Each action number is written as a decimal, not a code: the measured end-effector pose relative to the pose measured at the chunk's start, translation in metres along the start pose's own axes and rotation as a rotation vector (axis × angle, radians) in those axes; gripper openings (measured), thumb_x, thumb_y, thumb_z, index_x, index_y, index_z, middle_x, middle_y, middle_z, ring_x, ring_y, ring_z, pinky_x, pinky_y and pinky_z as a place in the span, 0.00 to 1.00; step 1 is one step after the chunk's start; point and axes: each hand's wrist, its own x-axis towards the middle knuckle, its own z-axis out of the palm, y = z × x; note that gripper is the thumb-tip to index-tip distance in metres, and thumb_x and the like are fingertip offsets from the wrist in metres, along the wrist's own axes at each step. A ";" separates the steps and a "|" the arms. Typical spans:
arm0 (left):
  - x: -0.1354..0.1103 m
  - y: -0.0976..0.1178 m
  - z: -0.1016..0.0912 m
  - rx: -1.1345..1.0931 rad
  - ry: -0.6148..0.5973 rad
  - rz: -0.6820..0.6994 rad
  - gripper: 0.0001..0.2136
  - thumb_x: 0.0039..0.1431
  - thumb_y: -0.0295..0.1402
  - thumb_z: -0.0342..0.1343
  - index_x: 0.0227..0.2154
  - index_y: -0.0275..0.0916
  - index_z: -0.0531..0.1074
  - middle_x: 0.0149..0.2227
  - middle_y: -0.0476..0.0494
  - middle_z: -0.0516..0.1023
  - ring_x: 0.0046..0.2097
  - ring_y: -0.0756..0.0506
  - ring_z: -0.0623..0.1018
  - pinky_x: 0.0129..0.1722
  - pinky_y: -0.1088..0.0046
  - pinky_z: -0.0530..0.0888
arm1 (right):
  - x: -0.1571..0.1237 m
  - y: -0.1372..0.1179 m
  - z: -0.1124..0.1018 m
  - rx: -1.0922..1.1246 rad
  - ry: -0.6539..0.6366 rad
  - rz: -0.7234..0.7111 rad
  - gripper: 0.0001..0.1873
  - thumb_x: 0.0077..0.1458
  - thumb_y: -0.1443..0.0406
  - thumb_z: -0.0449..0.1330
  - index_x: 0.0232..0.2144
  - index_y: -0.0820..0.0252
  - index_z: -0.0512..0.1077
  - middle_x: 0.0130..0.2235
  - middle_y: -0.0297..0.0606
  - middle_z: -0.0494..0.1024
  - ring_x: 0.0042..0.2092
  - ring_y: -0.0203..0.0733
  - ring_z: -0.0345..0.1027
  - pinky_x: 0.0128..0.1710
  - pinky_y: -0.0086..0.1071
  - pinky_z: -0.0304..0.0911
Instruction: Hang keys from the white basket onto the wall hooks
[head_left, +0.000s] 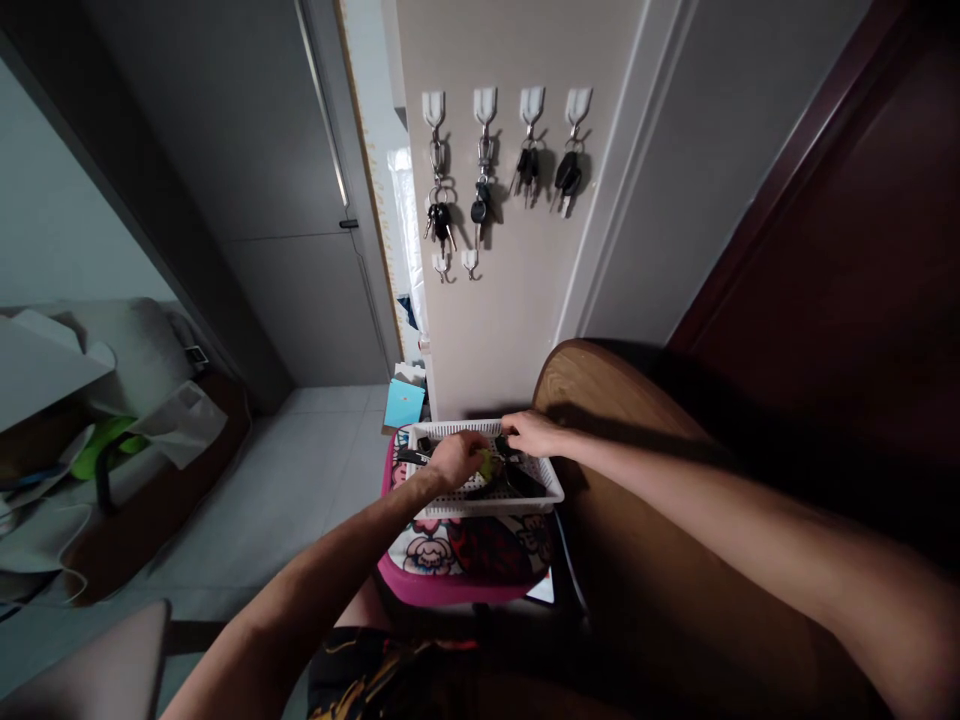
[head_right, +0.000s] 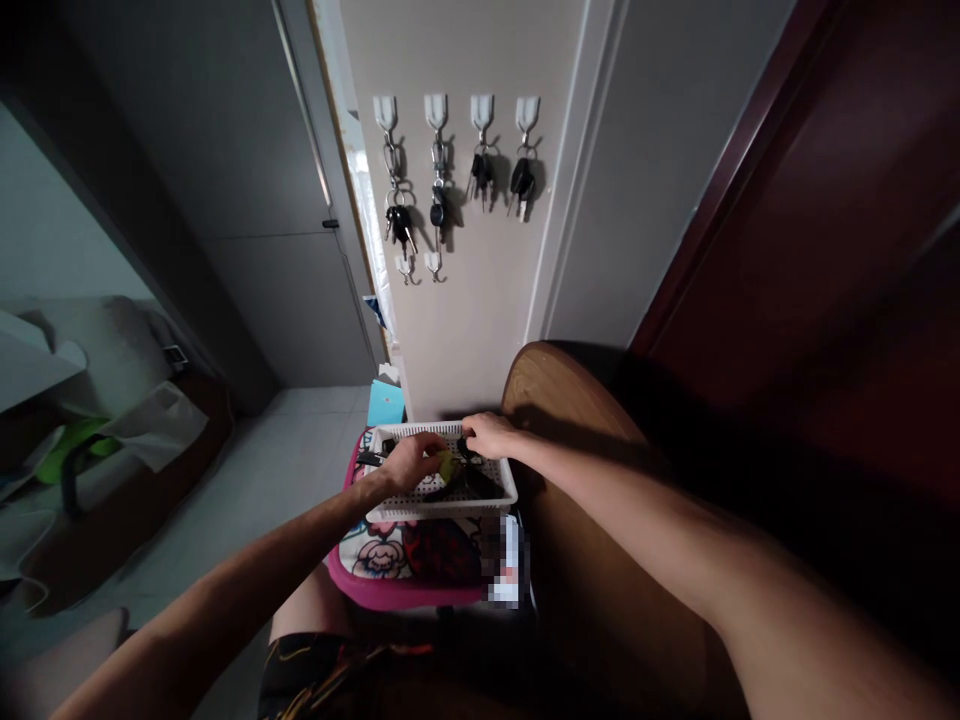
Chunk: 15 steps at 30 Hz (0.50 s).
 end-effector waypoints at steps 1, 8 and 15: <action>0.002 0.000 -0.003 -0.057 0.051 -0.030 0.10 0.40 0.26 0.45 0.30 0.35 0.66 0.28 0.48 0.69 0.29 0.52 0.67 0.31 0.78 0.64 | 0.002 -0.001 -0.004 0.068 0.029 -0.032 0.08 0.37 0.68 0.49 0.22 0.62 0.66 0.24 0.35 0.68 0.27 0.35 0.59 0.24 0.26 0.51; 0.020 0.013 -0.023 -0.483 0.199 0.052 0.14 0.39 0.27 0.50 0.34 0.33 0.62 0.32 0.45 0.68 0.33 0.52 0.67 0.33 0.78 0.64 | 0.002 -0.015 -0.032 0.645 0.130 -0.206 0.15 0.40 0.59 0.49 0.25 0.65 0.67 0.24 0.33 0.68 0.28 0.32 0.58 0.28 0.25 0.53; 0.033 0.020 -0.031 -0.748 0.259 0.031 0.10 0.38 0.23 0.50 0.29 0.33 0.62 0.24 0.51 0.66 0.27 0.55 0.66 0.27 0.80 0.64 | 0.001 -0.012 -0.047 0.706 0.354 -0.112 0.13 0.39 0.59 0.51 0.21 0.65 0.67 0.21 0.32 0.66 0.25 0.32 0.57 0.26 0.26 0.53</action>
